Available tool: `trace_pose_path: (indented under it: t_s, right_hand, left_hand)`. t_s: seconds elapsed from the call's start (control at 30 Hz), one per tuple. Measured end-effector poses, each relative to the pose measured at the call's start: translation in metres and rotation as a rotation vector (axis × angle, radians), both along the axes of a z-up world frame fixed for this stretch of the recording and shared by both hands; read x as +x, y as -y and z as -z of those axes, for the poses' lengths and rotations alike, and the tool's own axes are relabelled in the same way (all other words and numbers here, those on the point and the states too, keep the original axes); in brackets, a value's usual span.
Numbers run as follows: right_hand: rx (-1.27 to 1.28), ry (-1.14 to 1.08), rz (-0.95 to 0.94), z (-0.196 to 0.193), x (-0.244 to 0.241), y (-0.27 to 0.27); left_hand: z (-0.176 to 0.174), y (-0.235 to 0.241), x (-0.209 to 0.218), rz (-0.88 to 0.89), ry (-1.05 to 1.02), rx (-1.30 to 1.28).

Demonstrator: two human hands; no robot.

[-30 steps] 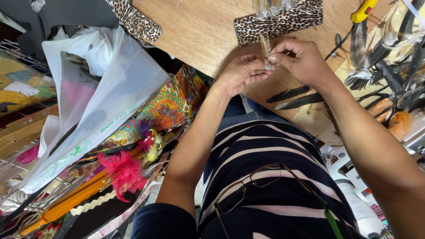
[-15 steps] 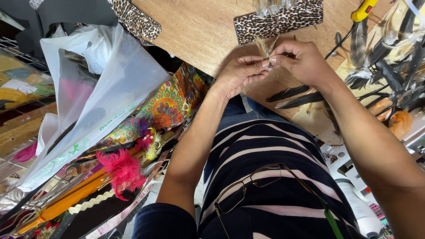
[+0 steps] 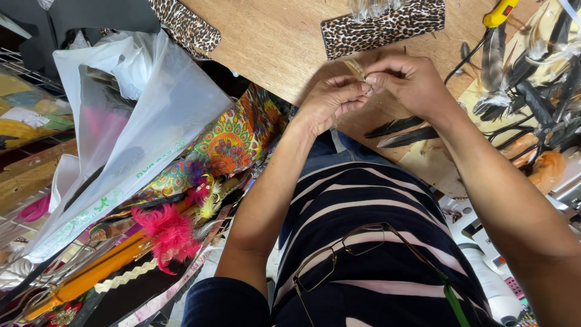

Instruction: Gluing individual feathers onto leopard-print fabric strips using a hot glue gun to create decorative accessories.

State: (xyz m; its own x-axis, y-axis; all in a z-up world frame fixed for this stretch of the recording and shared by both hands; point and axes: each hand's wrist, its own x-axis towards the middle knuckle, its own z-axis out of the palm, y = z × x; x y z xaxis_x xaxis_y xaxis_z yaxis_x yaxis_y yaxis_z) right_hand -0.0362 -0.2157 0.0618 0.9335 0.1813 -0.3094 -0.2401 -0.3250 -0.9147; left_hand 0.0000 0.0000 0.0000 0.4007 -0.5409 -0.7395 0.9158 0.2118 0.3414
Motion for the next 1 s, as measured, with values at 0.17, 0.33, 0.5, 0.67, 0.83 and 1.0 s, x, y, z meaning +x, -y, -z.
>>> trace_pose_path:
  t_s: [0.17, 0.33, 0.5, 0.67, 0.83, 1.0]
  right_hand:
    - [0.079, -0.377, 0.308, -0.017, -0.006, -0.002]
    - [0.236, -0.427, 0.349, -0.006, -0.021, -0.012]
    - [0.287, -0.273, 0.418, 0.014, -0.026, -0.016]
    - [0.26, -0.274, 0.459, 0.02, -0.027, -0.017]
    - [0.258, -0.269, 0.45, 0.016, -0.029, -0.014]
    - [-0.267, -0.008, 0.315, 0.034, -0.029, 0.057]
  left_hand:
    - [0.02, 0.001, 0.004, -0.103, -0.021, -0.019]
    - [0.016, 0.01, 0.0, -0.113, 0.05, 0.021]
    - [0.024, 0.019, -0.007, -0.113, 0.076, 0.094]
    - [0.025, 0.024, -0.013, -0.145, 0.121, 0.143]
    - [0.014, 0.032, -0.013, -0.187, 0.205, 0.228]
    - [0.026, 0.02, 0.006, -0.312, 0.186, 0.115]
